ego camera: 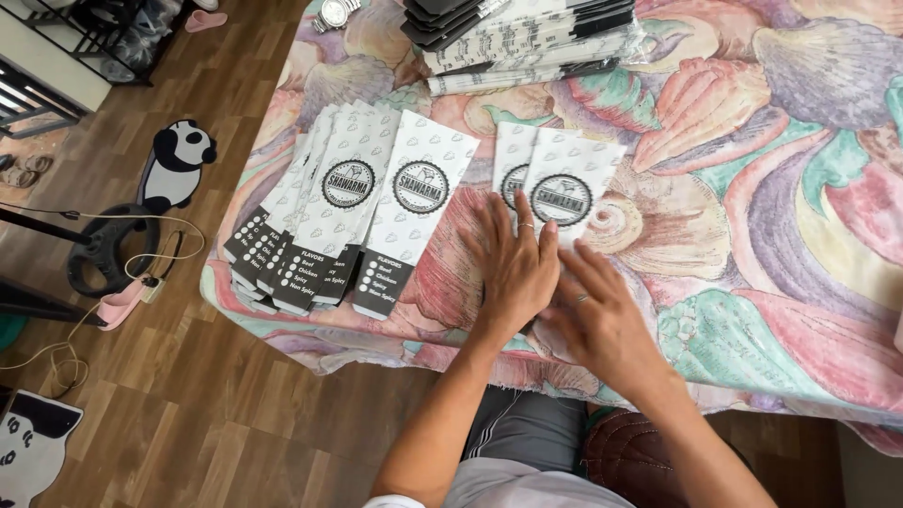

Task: The person assembles shawarma food packages by applying glue to the edges of printed wrappers and folding them into pouches. They handle multiple wrappers, apply glue with a bottle, and press the edges to seal each package.

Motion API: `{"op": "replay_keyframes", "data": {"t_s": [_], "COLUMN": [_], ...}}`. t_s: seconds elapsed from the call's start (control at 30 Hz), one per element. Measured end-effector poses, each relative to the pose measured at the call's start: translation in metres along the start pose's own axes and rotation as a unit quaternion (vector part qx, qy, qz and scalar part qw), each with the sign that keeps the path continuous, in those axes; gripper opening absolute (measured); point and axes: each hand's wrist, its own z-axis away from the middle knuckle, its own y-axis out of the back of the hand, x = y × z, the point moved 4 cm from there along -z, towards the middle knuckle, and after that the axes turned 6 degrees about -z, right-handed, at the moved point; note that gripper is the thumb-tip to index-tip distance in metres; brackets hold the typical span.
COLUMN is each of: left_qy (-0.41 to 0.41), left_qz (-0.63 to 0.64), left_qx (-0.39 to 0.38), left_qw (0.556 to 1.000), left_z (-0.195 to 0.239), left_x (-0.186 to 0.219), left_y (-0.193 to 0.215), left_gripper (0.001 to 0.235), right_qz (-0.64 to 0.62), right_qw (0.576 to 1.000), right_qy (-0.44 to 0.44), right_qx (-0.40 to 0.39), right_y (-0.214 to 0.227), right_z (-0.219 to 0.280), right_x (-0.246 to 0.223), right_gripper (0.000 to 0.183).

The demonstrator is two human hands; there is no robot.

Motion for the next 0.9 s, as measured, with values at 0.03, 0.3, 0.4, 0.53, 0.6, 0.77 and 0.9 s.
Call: {"op": "replay_keyframes", "data": {"t_s": [0.03, 0.3, 0.4, 0.53, 0.6, 0.77, 0.9], "left_qy": [0.001, -0.052, -0.058, -0.095, -0.119, -0.323, -0.430], "left_qz": [0.000, -0.106, -0.123, -0.213, -0.163, 0.012, 0.108], "left_qx": [0.001, 0.005, 0.057, 0.160, 0.243, 0.241, 0.105], "left_qw": [1.000, 0.993, 0.989, 0.959, 0.949, 0.915, 0.890], "left_z": [0.001, 0.023, 0.024, 0.018, 0.024, 0.080, 0.108], "left_x": [-0.004, -0.034, -0.053, -0.095, -0.088, -0.017, 0.005], "left_y": [0.002, 0.041, 0.051, 0.027, 0.024, 0.023, -0.005], "left_gripper": [0.071, 0.046, 0.045, 0.052, 0.057, 0.023, 0.028], "right_qz": [-0.001, 0.122, 0.089, 0.010, -0.023, -0.039, -0.047], "right_qw": [1.000, 0.991, 0.995, 0.997, 0.999, 0.998, 0.997], "right_qy": [0.001, -0.008, -0.009, 0.003, -0.005, 0.040, 0.054], "right_qx": [0.000, -0.054, -0.047, -0.080, -0.044, 0.018, 0.020], "right_y": [-0.004, -0.002, 0.020, 0.045, 0.054, 0.061, 0.057], "right_z": [0.001, 0.008, 0.018, 0.032, 0.038, 0.051, 0.065], "right_x": [0.002, 0.015, 0.023, 0.038, 0.040, 0.012, 0.007], "right_gripper": [0.038, 0.055, 0.047, 0.049, 0.041, 0.017, 0.017]}}
